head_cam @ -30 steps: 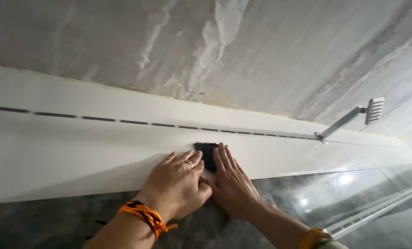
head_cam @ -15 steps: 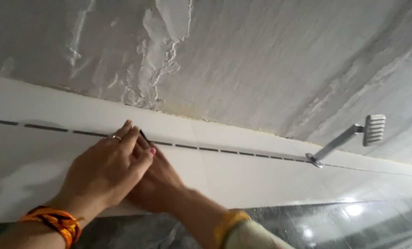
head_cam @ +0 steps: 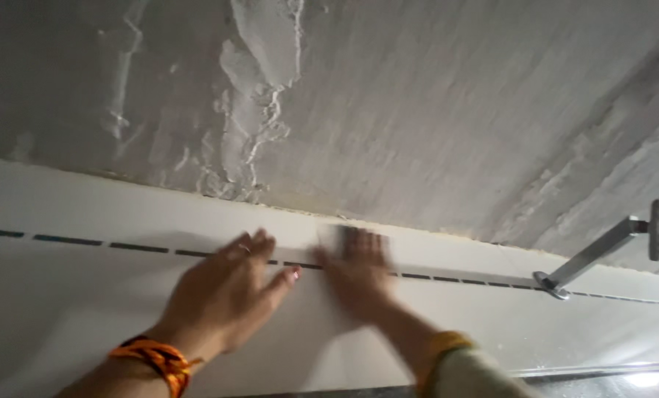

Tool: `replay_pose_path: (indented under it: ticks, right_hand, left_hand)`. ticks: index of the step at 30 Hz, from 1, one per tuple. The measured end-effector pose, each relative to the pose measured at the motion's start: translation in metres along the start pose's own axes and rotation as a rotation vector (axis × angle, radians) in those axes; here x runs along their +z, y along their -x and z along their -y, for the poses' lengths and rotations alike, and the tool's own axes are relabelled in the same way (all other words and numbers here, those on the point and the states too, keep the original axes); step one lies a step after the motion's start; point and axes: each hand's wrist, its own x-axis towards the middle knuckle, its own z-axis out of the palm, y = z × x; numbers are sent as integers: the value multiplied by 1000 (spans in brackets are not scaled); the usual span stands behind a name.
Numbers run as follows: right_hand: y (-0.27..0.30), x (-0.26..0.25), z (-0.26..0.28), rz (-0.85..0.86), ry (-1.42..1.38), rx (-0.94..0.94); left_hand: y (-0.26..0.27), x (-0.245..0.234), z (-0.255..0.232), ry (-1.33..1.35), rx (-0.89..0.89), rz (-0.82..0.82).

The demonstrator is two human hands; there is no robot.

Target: The person cleans a bathroom by scrubbing the shower head, faucet, and tiled walls with a dark sponge. They dip the sponge into a small bowl of water on a shelf and wipe various surfaces including the shower head, faucet handles, and wall tiles.

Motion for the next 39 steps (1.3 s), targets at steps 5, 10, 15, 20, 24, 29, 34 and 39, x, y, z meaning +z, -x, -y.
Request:
replay_pose_path:
  ticks: [5, 10, 15, 20, 24, 29, 34, 39]
  right_hand:
    - [16, 50, 105, -32, 295, -808]
    - [5, 11, 35, -49, 178, -708]
    - [-3, -34, -105, 61, 20, 179]
    - [37, -16, -128, -29, -39, 208]
    - [82, 9, -79, -141, 23, -319]
    - [148, 15, -37, -17, -3, -500]
    - [206, -57, -124, 131, -54, 55]
    - [224, -55, -118, -29, 17, 153]
  left_hand:
    - [-13, -12, -7, 96, -16, -254]
    - [-11, 1, -27, 30, 59, -168]
    - [10, 23, -35, 39, 181, 76]
    - [5, 28, -52, 101, 118, 50]
    - [-9, 33, -91, 188, 124, -62]
    - [13, 35, -91, 146, 194, 115]
    - [82, 41, -48, 39, 354, -5]
    - [114, 50, -48, 97, 321, -3]
